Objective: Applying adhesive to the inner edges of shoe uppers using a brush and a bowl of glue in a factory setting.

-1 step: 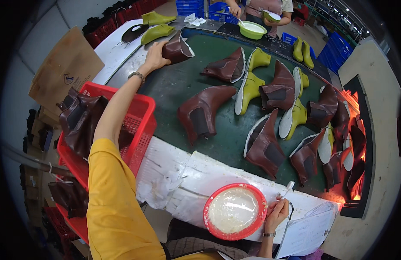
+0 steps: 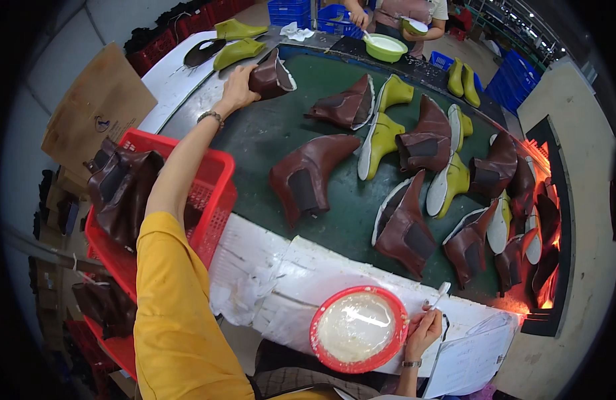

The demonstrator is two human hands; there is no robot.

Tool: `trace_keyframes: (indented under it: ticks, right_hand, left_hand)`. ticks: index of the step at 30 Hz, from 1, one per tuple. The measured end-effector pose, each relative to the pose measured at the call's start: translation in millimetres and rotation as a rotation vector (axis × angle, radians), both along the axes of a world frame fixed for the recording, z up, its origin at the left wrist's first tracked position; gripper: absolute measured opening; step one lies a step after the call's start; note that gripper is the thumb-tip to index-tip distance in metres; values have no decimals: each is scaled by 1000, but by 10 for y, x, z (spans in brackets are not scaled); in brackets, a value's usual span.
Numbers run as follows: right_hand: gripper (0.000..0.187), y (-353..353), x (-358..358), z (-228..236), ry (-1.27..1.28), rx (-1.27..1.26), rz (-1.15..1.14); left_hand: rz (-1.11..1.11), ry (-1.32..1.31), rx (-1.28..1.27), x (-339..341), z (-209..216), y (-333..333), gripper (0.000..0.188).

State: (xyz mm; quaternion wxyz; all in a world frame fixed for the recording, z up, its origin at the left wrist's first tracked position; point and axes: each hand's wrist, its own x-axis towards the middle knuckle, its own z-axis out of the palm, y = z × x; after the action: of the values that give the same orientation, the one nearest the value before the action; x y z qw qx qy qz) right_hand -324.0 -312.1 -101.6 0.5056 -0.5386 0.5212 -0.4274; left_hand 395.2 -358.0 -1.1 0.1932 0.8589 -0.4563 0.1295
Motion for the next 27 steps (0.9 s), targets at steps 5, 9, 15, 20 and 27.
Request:
trace_keyframes:
  ticks: [5, 9, 15, 20, 27]
  right_hand:
    - [30, -25, 152, 19, 61, 5, -6]
    - [33, -48, 33, -112, 155, -113, 101]
    - [43, 2, 16, -10, 216, -234, 9]
    - [45, -16, -28, -31, 225, -289, 64]
    - [45, -114, -103, -170, 238, -375, 153]
  left_hand:
    - [26, 180, 310, -28, -323, -121, 95]
    - [-303, 225, 336, -310, -118, -258, 94]
    - [-586, -50, -208, -1766, 1124, 1033, 40]
    - [-296, -917, -472, -2804, 1604, 3381, 22]
    - [1202, 220, -177, -2748, -372, 6720, 44]
